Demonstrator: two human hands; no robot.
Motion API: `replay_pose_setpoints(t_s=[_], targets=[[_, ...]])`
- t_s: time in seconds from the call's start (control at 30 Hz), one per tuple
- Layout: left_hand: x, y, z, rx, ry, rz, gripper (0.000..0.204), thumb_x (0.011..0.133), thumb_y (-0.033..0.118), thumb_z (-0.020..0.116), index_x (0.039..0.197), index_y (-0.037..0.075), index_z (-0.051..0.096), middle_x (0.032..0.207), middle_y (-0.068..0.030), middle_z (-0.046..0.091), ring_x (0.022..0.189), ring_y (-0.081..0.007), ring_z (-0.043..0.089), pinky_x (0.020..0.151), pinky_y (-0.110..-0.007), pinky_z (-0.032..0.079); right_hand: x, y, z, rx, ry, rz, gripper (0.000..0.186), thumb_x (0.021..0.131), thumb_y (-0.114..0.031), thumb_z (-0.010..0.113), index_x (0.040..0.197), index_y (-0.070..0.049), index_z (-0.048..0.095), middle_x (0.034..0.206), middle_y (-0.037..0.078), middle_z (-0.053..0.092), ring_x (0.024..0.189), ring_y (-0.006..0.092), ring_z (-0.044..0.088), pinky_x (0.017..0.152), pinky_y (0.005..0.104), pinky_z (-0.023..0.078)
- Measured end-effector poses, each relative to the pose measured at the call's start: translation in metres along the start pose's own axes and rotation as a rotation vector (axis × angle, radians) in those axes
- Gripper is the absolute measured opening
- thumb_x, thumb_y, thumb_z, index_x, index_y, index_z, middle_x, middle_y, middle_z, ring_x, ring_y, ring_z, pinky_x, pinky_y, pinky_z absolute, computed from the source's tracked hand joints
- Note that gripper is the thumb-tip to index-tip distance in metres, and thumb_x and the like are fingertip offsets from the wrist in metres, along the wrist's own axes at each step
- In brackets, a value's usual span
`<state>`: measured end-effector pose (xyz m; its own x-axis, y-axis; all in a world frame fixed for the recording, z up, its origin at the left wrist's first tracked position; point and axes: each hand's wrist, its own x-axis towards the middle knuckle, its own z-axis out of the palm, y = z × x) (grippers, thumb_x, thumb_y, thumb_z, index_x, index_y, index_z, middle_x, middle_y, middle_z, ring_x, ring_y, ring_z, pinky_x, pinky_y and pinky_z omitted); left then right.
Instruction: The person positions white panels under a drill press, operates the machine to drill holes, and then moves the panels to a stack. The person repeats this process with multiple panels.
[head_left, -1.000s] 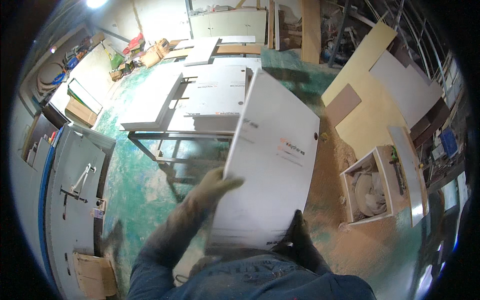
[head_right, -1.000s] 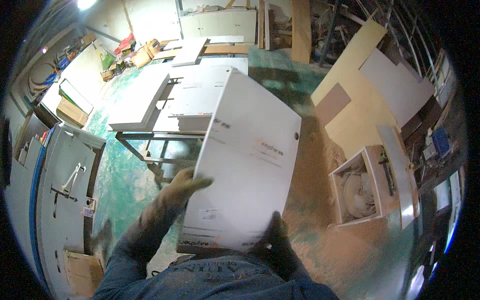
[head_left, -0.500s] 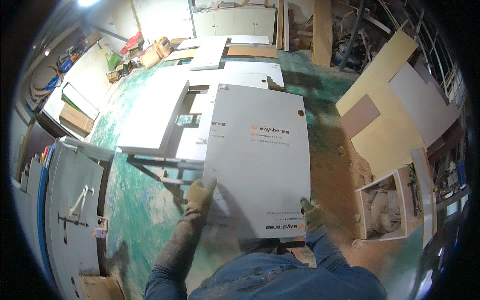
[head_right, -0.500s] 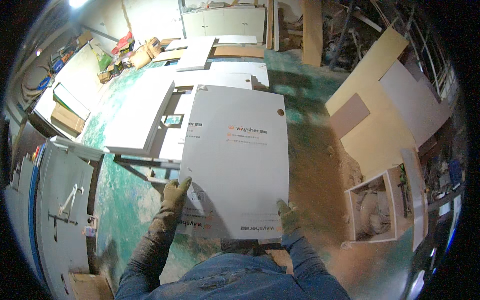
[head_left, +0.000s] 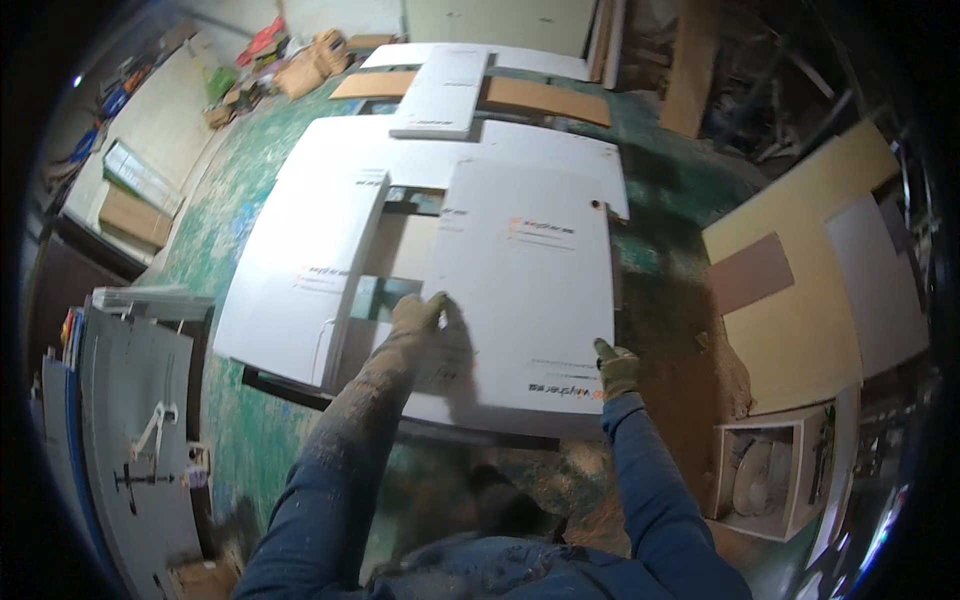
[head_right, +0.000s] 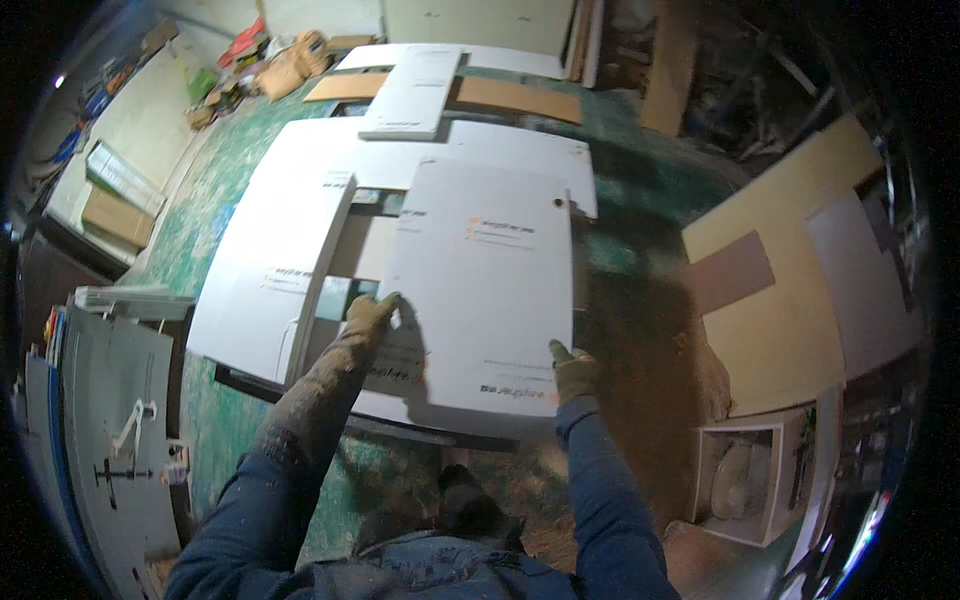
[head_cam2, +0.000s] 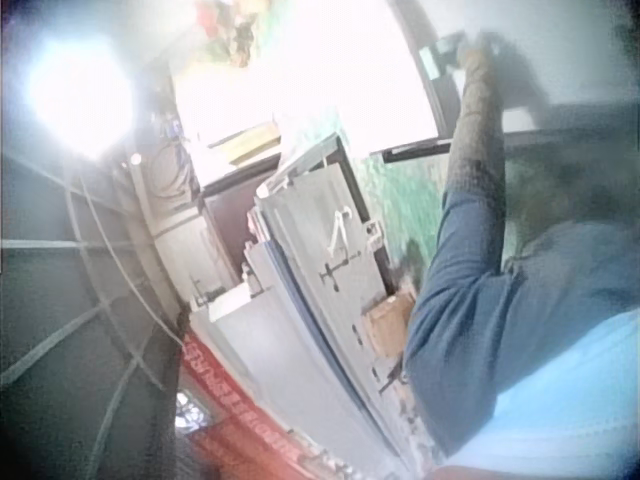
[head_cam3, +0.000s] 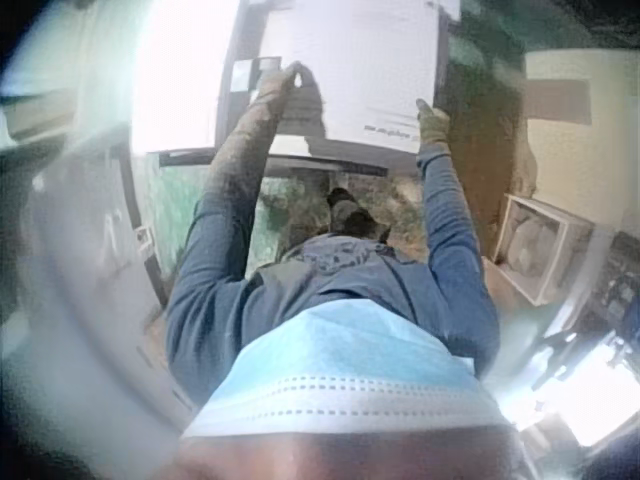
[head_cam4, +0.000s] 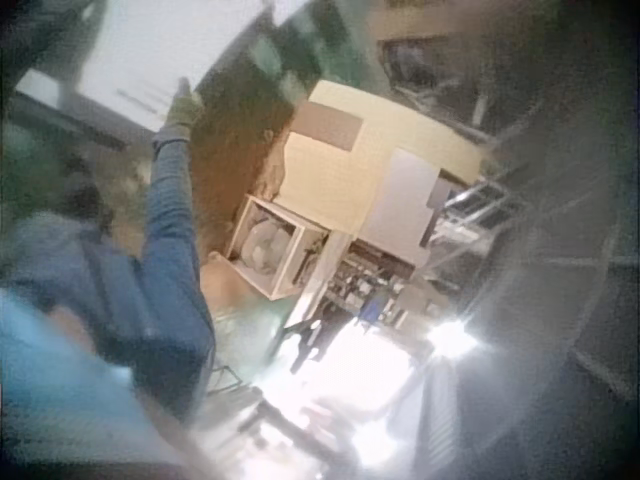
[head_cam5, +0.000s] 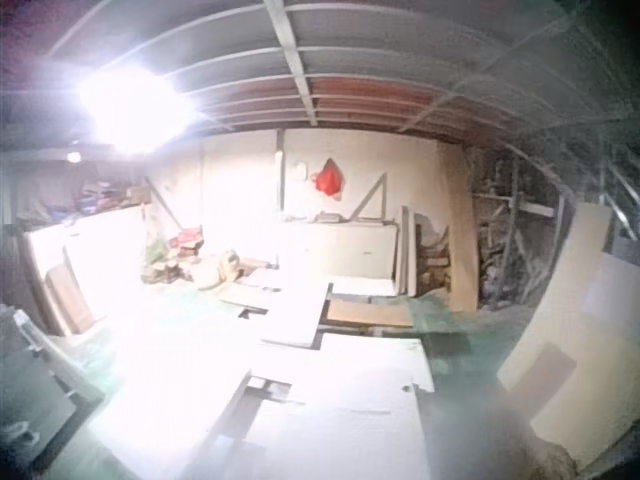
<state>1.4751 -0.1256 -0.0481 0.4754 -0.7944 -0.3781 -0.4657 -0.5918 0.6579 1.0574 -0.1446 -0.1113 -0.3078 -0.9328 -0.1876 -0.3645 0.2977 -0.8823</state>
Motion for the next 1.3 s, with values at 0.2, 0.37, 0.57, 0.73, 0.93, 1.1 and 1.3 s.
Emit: replay_pose_setpoints(t_s=[0.2, 0.37, 0.57, 0.73, 0.93, 1.1, 1.3], targets=[[-0.019, 0.012, -0.025, 0.333, -0.023, 0.215, 0.058, 0.090, 0.047, 0.068, 0.133, 0.009, 0.063, 0.129, -0.0248, 0.063, 0.127, -0.0380, 0.057, 0.108, -0.045, 0.046, -0.004, 0.004, -0.005, -0.642, 0.191, -0.403, 0.035, 0.090, -0.028, 0.073, 0.107, 0.003, 0.072, 0.106, 0.017, 0.070, 0.091, 0.0321, 0.069, 0.083, 0.0443, 0.055], [-0.019, -0.087, -0.130, 0.312, 0.156, 0.351, 0.068, 0.089, 0.045, 0.070, 0.143, 0.008, 0.052, 0.133, -0.0191, 0.059, 0.129, -0.0386, 0.051, 0.110, -0.048, 0.041, -0.108, -0.068, 0.027, -0.286, 0.037, -0.569, 0.025, 0.093, -0.016, 0.069, 0.113, -0.002, 0.071, 0.107, 0.013, 0.069, 0.091, 0.0287, 0.068, 0.082, 0.0411, 0.055], [0.076, -0.350, -0.291, 0.601, 0.707, -0.051, 0.077, 0.084, 0.052, 0.069, 0.140, 0.001, 0.055, 0.133, -0.0249, 0.060, 0.124, -0.0418, 0.056, 0.107, -0.050, 0.044, -0.243, -0.108, 0.219, -0.296, -0.726, -0.335, 0.049, 0.096, -0.037, 0.068, 0.124, 0.003, 0.065, 0.108, 0.018, 0.072, 0.103, 0.0270, 0.069, 0.091, 0.0375, 0.055], [0.087, -0.350, -0.328, 0.438, 0.525, -0.213, 0.076, 0.084, 0.051, 0.068, 0.139, 0.001, 0.053, 0.132, -0.0267, 0.059, 0.123, -0.0425, 0.056, 0.105, -0.050, 0.046, -0.303, -0.109, 0.383, -0.387, -0.752, 0.024, 0.087, 0.086, -0.056, 0.073, 0.138, 0.009, 0.050, 0.131, 0.031, 0.061, 0.123, 0.0406, 0.060, 0.103, 0.0416, 0.049], [0.081, -0.331, -0.343, 0.343, 0.380, -0.355, 0.068, 0.083, 0.055, 0.064, 0.129, 0.004, 0.062, 0.128, -0.0235, 0.061, 0.123, -0.0396, 0.056, 0.104, -0.050, 0.043, -0.321, -0.117, 0.413, -0.524, -0.599, 0.018, 0.096, 0.080, -0.070, 0.072, 0.123, 0.015, 0.058, 0.116, 0.036, 0.065, 0.116, 0.0450, 0.063, 0.097, 0.0437, 0.051], [0.083, -0.325, -0.356, 0.336, 0.242, -0.411, 0.069, 0.083, 0.057, 0.063, 0.127, 0.004, 0.063, 0.131, -0.0216, 0.061, 0.128, -0.0388, 0.053, 0.108, -0.052, 0.038, -0.318, -0.102, 0.422, -0.641, -0.492, -0.066, 0.088, 0.080, -0.072, 0.070, 0.100, 0.014, 0.066, 0.099, 0.034, 0.069, 0.099, 0.0454, 0.068, 0.086, 0.0470, 0.054], [0.071, -0.339, -0.359, 0.172, 0.248, -0.309, 0.061, 0.082, 0.057, 0.067, 0.108, 0.002, 0.070, 0.113, -0.0209, 0.070, 0.110, -0.0372, 0.066, 0.096, -0.045, 0.050, -0.314, -0.139, 0.392, -0.587, -0.266, 0.065, 0.086, 0.081, -0.073, 0.070, 0.094, 0.012, 0.066, 0.090, 0.031, 0.069, 0.085, 0.0421, 0.069, 0.075, 0.0461, 0.055]])
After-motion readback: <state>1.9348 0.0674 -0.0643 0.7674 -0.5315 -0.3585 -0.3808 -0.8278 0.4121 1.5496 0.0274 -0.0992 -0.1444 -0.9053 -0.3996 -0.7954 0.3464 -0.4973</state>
